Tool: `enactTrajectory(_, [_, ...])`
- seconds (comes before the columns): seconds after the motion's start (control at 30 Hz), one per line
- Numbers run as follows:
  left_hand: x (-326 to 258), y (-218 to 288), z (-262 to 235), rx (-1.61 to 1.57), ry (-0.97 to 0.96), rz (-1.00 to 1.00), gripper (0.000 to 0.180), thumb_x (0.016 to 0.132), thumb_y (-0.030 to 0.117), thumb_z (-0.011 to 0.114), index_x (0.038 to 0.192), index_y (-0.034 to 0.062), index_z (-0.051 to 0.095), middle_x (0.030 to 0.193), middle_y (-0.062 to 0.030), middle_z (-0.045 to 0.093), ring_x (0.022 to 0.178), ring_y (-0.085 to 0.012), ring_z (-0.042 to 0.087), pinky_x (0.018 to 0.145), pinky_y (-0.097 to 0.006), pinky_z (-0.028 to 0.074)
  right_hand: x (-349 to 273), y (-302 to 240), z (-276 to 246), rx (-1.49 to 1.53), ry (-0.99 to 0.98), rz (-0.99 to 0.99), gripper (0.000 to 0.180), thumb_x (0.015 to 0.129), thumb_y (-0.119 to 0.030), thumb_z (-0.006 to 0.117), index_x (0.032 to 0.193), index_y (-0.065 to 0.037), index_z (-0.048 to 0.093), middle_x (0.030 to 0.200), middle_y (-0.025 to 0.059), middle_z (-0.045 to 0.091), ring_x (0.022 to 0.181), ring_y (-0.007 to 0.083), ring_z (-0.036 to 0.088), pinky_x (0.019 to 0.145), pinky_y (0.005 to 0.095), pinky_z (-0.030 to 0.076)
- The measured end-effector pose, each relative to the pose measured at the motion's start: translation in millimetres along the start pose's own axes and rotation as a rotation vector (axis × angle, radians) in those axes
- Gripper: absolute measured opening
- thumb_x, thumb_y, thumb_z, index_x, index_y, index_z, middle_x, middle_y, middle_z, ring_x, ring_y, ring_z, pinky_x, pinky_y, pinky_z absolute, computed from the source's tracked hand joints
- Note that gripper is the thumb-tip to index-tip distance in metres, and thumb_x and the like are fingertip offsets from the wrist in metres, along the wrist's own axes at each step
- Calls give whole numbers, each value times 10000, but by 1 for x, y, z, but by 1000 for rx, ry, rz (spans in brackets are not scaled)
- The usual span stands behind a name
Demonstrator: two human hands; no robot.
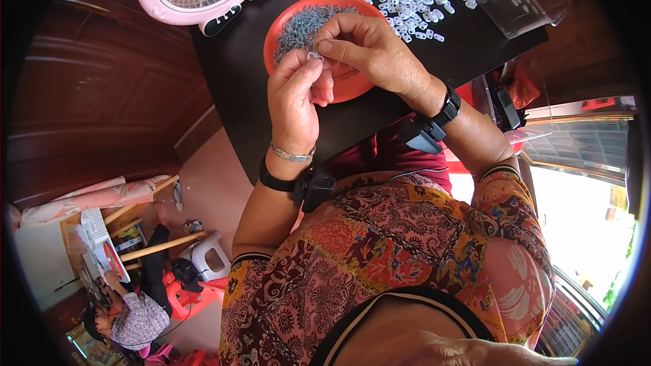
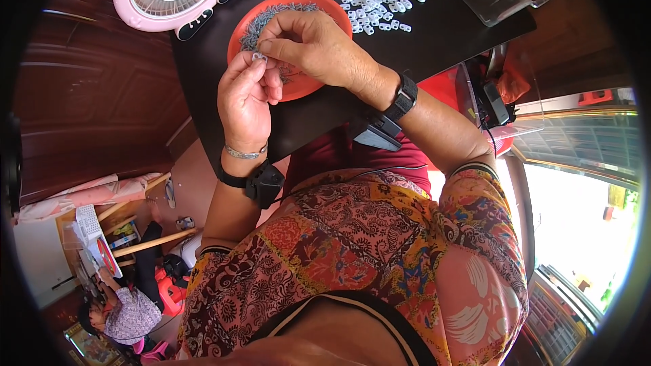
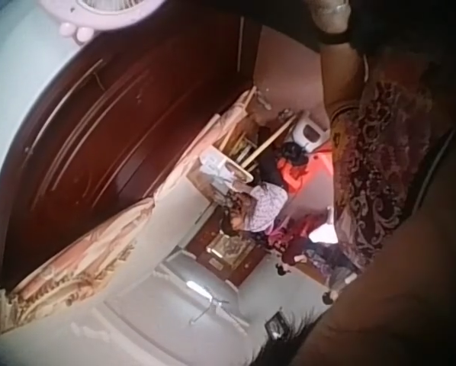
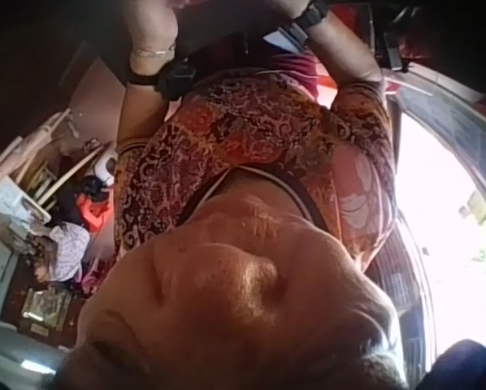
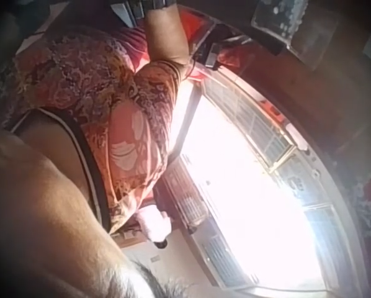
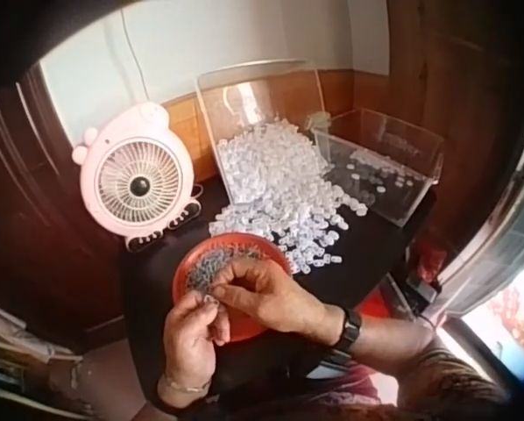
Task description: The recorder is manually assembling small white plastic components by inserting thin metal pins into them.
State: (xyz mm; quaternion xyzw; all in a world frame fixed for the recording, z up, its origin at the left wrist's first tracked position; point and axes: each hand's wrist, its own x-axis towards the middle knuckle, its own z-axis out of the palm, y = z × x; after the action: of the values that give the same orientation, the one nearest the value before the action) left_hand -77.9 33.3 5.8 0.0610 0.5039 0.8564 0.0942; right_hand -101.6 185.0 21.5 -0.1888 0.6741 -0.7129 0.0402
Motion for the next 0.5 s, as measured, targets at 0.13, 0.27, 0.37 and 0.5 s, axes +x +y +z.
enactTrajectory(0.13, [-2, 2, 0, 124, -14, -23, 195, 904, 178, 500, 789, 31, 558, 614, -16, 535, 489, -72, 460, 447, -187, 323, -2, -2, -7, -27, -51, 38, 115, 895, -115, 601, 900, 0, 610, 801, 7, 613, 733, 59, 565, 658, 214, 472])
enactTrajectory(0.27, [-3, 2, 2, 189, -9, -11, 195, 909, 171, 498, 780, 34, 550, 620, -12, 532, 488, -65, 438, 448, -184, 321, -2, -9, -14, -105, -94, 56, 83, 909, -100, 585, 923, -20, 601, 865, -8, 604, 807, 55, 559, 730, 208, 466])
enactTrajectory(0.37, [-3, 2, 3, 188, -11, 13, 183, 913, 159, 499, 783, 36, 537, 638, -10, 525, 507, -61, 430, 457, -186, 328, -2, -9, -17, -127, -91, 14, 82, 908, -99, 586, 912, -18, 597, 857, -11, 598, 804, 55, 554, 738, 208, 462])
enactTrajectory(0.5, [-4, 0, 4, 173, -35, 27, 170, 917, 143, 495, 790, 34, 525, 649, -9, 512, 524, -59, 423, 470, -187, 336, -2, -5, -17, -141, -141, 52, 86, 910, -95, 581, 905, -10, 593, 844, -11, 589, 803, 57, 548, 743, 211, 458])
